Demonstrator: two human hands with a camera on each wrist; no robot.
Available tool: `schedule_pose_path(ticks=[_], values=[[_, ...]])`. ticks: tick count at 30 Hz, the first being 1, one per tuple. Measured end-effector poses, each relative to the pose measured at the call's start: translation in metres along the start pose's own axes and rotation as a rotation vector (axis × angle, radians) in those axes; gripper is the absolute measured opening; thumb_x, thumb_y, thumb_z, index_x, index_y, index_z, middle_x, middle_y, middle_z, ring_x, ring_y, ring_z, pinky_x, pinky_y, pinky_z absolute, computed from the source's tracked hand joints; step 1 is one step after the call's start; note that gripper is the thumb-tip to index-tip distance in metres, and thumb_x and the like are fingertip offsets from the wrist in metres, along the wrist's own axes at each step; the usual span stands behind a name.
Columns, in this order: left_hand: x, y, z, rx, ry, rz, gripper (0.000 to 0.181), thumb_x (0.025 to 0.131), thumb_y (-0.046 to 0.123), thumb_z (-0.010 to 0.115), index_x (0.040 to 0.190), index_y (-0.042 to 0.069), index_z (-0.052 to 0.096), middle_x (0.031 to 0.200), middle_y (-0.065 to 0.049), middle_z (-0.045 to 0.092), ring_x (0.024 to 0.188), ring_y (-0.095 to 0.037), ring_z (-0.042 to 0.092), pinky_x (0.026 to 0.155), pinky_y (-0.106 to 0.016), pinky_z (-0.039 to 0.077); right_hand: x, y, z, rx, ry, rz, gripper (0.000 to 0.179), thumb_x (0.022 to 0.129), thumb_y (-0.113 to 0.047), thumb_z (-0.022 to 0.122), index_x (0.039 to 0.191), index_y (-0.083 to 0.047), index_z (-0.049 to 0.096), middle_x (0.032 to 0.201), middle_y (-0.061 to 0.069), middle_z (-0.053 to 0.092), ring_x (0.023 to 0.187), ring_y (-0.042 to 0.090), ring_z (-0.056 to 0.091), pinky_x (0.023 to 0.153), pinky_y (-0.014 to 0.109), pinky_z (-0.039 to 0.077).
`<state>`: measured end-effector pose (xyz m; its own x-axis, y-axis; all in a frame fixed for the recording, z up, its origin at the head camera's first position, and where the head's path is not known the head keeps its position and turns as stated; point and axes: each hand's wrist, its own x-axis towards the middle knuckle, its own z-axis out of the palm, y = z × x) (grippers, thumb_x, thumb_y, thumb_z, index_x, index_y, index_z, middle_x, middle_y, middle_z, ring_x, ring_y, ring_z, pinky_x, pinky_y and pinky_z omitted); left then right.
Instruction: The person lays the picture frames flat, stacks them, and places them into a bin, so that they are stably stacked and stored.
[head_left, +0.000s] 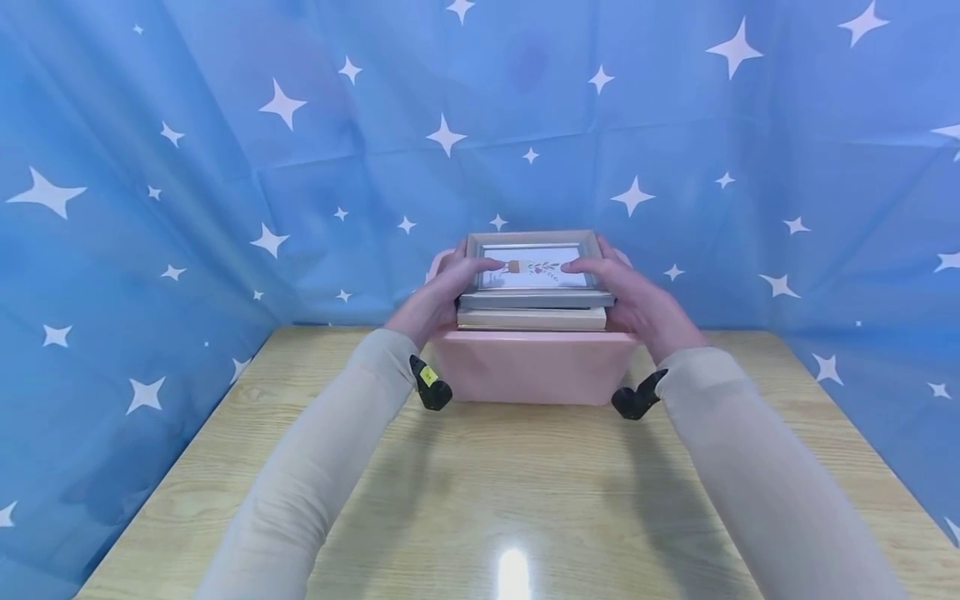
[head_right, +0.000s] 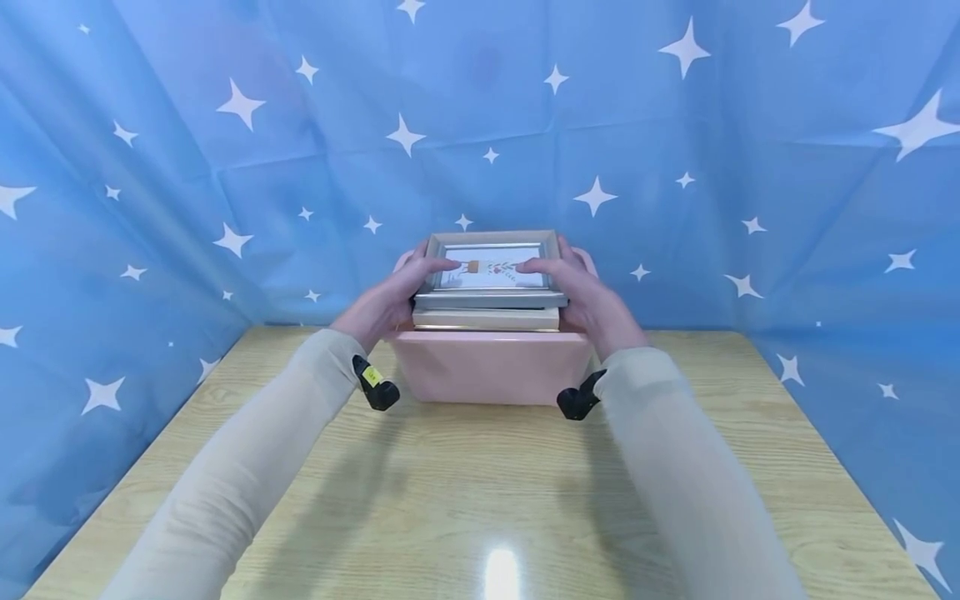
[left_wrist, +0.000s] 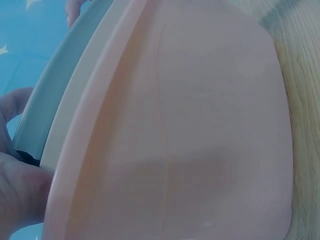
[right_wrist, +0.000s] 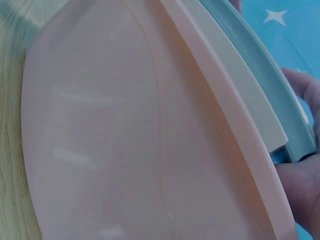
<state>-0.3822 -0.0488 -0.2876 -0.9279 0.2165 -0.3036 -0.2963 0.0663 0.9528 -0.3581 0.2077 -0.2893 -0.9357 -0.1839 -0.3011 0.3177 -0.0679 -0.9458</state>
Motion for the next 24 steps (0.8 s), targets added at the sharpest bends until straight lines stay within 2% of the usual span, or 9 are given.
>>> schedule_pose_path(ticks=[4,8,16,21,24], values=[[-0.0017,0.0028,0.0013,-0.018,-0.006,-0.007,0.105,0.092,0.032,0.073,0.160,0.054,-0.003,0.172,0.010,-0.004,0.139,-0.032,0.042,0.106,-0.048,0.045,-0.0003,-0.0020,-0.0004,0.019,0.003,0.001,0.108,0.095,-0.025,0.072,0.155,-0.062,-0.010,0.170,0.000,-0.004,0.141,0.035,0.034,0.106,0.056,0.044],[-0.0025,0.0056,0.0026,-0.016,-0.011,-0.002,0.105,0.093,0.033,0.073,0.160,0.054,-0.004,0.172,0.010,-0.004,0.134,-0.031,0.047,0.103,-0.046,0.048,-0.0019,-0.0044,-0.0018,0.005,0.005,0.017,0.107,0.094,-0.030,0.074,0.152,-0.067,-0.008,0.169,0.003,0.003,0.137,0.037,0.040,0.101,0.055,0.047],[-0.0010,0.0025,0.0029,-0.022,-0.003,-0.001,0.104,0.093,0.029,0.072,0.162,0.050,-0.002,0.172,0.010,-0.007,0.148,-0.028,0.028,0.112,-0.045,0.038,-0.0033,-0.0023,0.0007,0.008,0.019,0.006,0.110,0.093,-0.026,0.074,0.154,-0.063,-0.010,0.170,-0.003,-0.009,0.144,0.035,0.029,0.108,0.056,0.041],[-0.0013,0.0009,0.0028,-0.059,-0.006,-0.027,0.105,0.092,0.029,0.073,0.160,0.054,-0.002,0.171,0.012,-0.006,0.142,-0.031,0.037,0.110,-0.048,0.040,-0.0033,0.0000,0.0027,0.003,0.031,0.004,0.110,0.093,-0.029,0.075,0.155,-0.061,-0.011,0.170,-0.005,-0.012,0.145,0.035,0.028,0.109,0.056,0.040],[-0.0022,0.0000,0.0022,-0.069,-0.002,-0.029,0.104,0.093,0.030,0.073,0.160,0.054,-0.002,0.171,0.014,-0.007,0.146,-0.029,0.029,0.115,-0.046,0.034,-0.0021,0.0005,0.0059,0.023,0.037,0.002,0.110,0.094,-0.028,0.075,0.156,-0.059,-0.011,0.170,-0.005,-0.014,0.146,0.034,0.027,0.111,0.055,0.039]])
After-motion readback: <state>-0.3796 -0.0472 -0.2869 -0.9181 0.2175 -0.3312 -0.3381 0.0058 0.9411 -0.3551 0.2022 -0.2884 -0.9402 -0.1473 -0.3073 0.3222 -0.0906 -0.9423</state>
